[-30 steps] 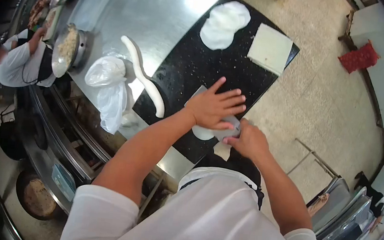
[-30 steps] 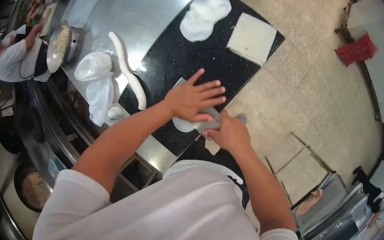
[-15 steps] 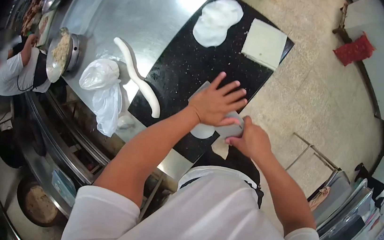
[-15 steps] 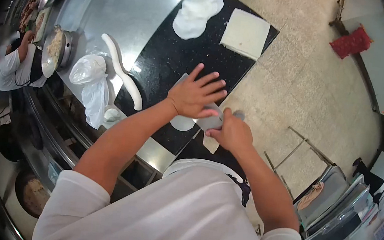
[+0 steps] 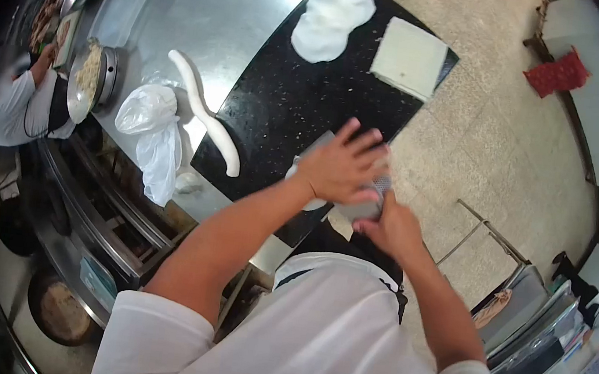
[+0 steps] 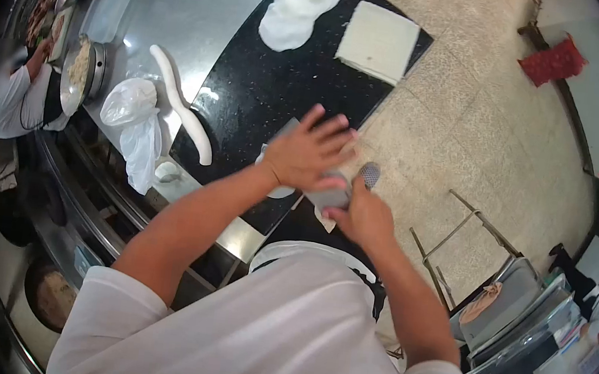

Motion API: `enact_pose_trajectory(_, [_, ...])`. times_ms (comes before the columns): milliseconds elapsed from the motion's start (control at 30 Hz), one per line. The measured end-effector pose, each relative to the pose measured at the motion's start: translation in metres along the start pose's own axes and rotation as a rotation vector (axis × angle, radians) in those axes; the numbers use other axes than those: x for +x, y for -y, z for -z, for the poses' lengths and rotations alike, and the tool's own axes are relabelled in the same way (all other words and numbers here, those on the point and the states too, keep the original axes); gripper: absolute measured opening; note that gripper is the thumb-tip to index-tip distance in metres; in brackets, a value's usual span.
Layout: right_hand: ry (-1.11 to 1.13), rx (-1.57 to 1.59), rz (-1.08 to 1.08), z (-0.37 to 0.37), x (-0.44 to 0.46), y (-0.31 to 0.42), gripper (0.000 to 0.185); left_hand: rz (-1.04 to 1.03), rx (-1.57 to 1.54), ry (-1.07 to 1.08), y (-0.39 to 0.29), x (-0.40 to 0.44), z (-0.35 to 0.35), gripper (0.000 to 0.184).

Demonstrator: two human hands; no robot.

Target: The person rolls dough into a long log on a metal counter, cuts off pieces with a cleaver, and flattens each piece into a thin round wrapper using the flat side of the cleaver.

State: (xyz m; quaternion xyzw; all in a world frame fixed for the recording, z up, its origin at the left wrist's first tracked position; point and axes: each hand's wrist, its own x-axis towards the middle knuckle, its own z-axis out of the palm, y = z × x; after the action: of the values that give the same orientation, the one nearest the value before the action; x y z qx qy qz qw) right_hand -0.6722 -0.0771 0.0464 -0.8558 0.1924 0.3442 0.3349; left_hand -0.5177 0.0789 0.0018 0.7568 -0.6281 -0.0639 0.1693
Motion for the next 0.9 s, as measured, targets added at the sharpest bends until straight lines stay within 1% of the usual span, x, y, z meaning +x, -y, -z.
enact_pose_trajectory(33, [-0.033, -0.088, 0.054, 0.021, 0.015, 0.009, 0.084, 0.039, 0.072, -0.014, 0.015, 0.008, 0.012, 0.064])
enact_pose_trajectory(67, [-0.064, -0.091, 0.074, 0.037, 0.029, 0.018, 0.084, 0.031, 0.105, -0.029, 0.029, 0.014, 0.017, 0.064])
enact_pose_trajectory(133, [-0.050, -0.147, 0.152, 0.052, 0.040, 0.033, 0.077, 0.109, 0.109, -0.073, 0.045, 0.012, 0.020, 0.065])
enact_pose_trajectory(167, [-0.056, -0.150, 0.162, 0.047, 0.036, 0.032, 0.077, 0.112, 0.120, -0.077, 0.047, 0.009, 0.018, 0.065])
enact_pose_trajectory(233, [-0.112, -0.015, 0.220, 0.021, 0.036, 0.021, 0.071, 0.103, 0.058, -0.110, 0.047, 0.001, 0.014, 0.066])
enact_pose_trajectory(267, [-0.050, 0.064, 0.270, 0.002, 0.031, 0.004, 0.074, 0.128, 0.008, -0.092, 0.032, -0.010, 0.008, 0.066])
enact_pose_trajectory(300, [0.042, 0.070, 0.244, -0.008, 0.017, -0.008, 0.075, 0.152, 0.004, -0.089, 0.007, -0.023, 0.006, 0.066])
enact_pose_trajectory(333, [0.129, 0.079, 0.212, -0.016, 0.004, -0.017, 0.076, 0.134, -0.032, -0.044, -0.020, -0.035, 0.002, 0.065])
enact_pose_trajectory(367, [0.142, 0.074, 0.210, -0.022, -0.006, -0.023, 0.076, 0.110, -0.070, -0.002, -0.029, -0.036, -0.002, 0.065])
enact_pose_trajectory(400, [0.083, 0.127, 0.179, -0.022, -0.014, -0.024, 0.074, 0.117, -0.078, -0.005, -0.024, -0.025, -0.006, 0.065])
enact_pose_trajectory(433, [0.026, 0.182, 0.139, -0.023, -0.017, -0.026, 0.073, 0.067, -0.051, -0.022, -0.023, -0.015, -0.013, 0.064])
enact_pose_trajectory(467, [0.027, 0.097, 0.057, -0.021, -0.011, -0.032, 0.069, 0.020, -0.038, -0.030, -0.031, -0.012, -0.017, 0.064])
enact_pose_trajectory(500, [0.041, 0.104, 0.037, -0.009, -0.006, -0.028, 0.069, 0.033, -0.006, -0.056, -0.025, -0.004, -0.012, 0.063])
enact_pose_trajectory(567, [-0.033, -0.065, 0.137, 0.022, 0.015, -0.018, 0.068, 0.084, 0.051, -0.046, -0.007, 0.009, -0.002, 0.063])
enact_pose_trajectory(600, [-0.062, -0.069, 0.153, 0.038, 0.030, -0.012, 0.068, 0.074, 0.079, -0.061, 0.005, 0.017, 0.003, 0.063])
enact_pose_trajectory(667, [-0.043, -0.121, 0.213, 0.056, 0.044, 0.003, 0.066, 0.180, 0.103, -0.104, 0.025, 0.022, 0.012, 0.065])
enact_pose_trajectory(767, [-0.112, -0.118, 0.209, 0.047, 0.035, 0.017, 0.065, 0.213, 0.103, -0.143, 0.032, 0.012, 0.015, 0.070])
enact_pose_trajectory(800, [-0.099, -0.006, 0.240, 0.028, 0.027, 0.011, 0.064, 0.211, 0.058, -0.126, 0.023, -0.001, 0.018, 0.073])
enact_pose_trajectory(833, [-0.085, -0.014, 0.246, 0.002, 0.016, 0.002, 0.064, 0.228, 0.055, -0.126, 0.010, -0.021, 0.015, 0.073])
enact_pose_trajectory(900, [0.002, 0.017, 0.281, -0.036, 0.009, -0.012, 0.066, 0.146, 0.018, 0.079, -0.010, -0.058, 0.006, 0.075])
